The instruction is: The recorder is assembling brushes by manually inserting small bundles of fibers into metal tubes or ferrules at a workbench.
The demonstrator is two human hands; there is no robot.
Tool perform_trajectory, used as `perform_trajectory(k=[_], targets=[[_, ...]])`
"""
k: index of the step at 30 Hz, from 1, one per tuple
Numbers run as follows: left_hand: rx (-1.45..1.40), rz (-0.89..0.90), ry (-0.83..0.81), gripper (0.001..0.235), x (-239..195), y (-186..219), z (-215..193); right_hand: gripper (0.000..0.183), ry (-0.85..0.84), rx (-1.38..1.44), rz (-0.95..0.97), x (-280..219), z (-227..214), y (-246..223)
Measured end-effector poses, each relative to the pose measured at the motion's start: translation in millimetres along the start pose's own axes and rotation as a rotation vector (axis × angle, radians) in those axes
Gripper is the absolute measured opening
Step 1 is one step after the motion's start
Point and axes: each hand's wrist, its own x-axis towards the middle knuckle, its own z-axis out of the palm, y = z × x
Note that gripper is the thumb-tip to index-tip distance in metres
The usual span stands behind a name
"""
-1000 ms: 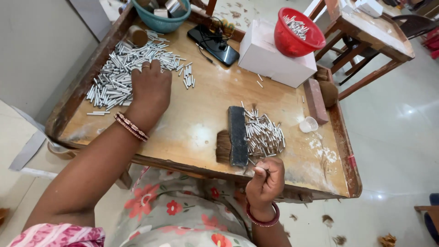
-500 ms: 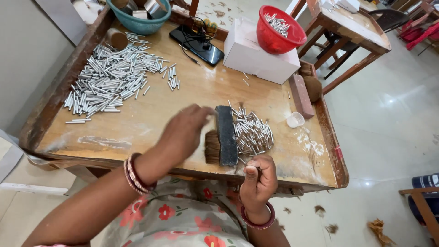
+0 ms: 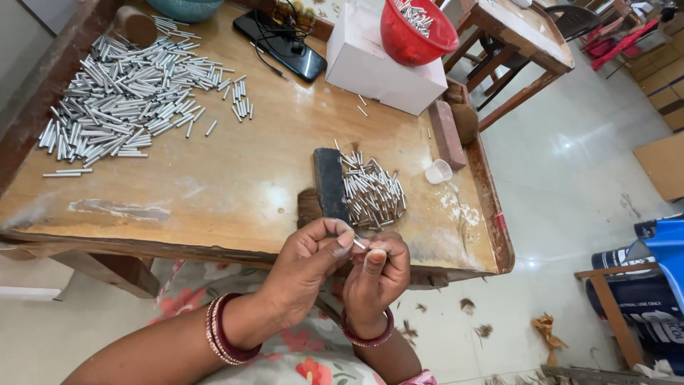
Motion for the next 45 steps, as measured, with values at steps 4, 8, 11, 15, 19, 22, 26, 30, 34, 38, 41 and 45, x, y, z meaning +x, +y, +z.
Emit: perform_trajectory(k=[4,8,11,15,19,22,26,30,34,38,41,45], targets=[[-0.086,-0.021,-0.019,0.018,-2.0,-3.7,1.0,0.030,0.008,-0.174,-0.122,1.6,1.5,-2.4],[-0.120,-0.044,-0.006,0.016,-3.6,-1.8,3.9,0.029,-0.023,-0.398,-0.239,8.9,0.2,-13.0],[-0.141,-0.038,-0.015,0.016,-4.1,1.1,5.5,0.023,-0.096,-0.645,-0.372,20.0,-6.9,-28.7],[0.073,0.111,-0.050,0.015,-9.5,-2.2,1.3,0.014,-0.312,-0.756,-0.424,34.3,-11.3,-55.2],[0.237,0.317,-0.066,0.011,-12.6,-1.7,5.2,0.027,-0.393,-0.607,-0.231,39.1,-5.8,-71.5],[0.207,0.332,-0.063,0.011,-14.8,-3.9,2.4,0.029,-0.337,-0.533,-0.174,32.2,-15.1,-65.7],[0.157,0.303,-0.094,0.010,-15.0,-6.6,1.3,0.021,-0.287,-0.575,-0.232,28.0,-20.1,-59.6],[0.193,0.280,-0.046,0.009,-15.3,-1.0,2.2,0.022,-0.303,-0.536,-0.201,29.8,-20.6,-54.4],[0.218,0.323,-0.075,0.009,-12.3,-4.8,-1.4,0.019,-0.323,-0.460,-0.139,31.1,-24.2,-47.5],[0.211,0.349,-0.087,0.008,-11.8,-6.3,-2.9,0.017,-0.328,-0.470,-0.136,30.1,-21.3,-47.7],[0.244,0.423,-0.169,0.011,-13.2,-1.3,1.5,0.018,-0.324,-0.486,-0.133,30.0,-20.4,-48.7],[0.220,0.303,-0.102,0.011,-19.0,-5.7,2.9,0.015,-0.335,-0.493,-0.147,26.1,-21.1,-52.3]])
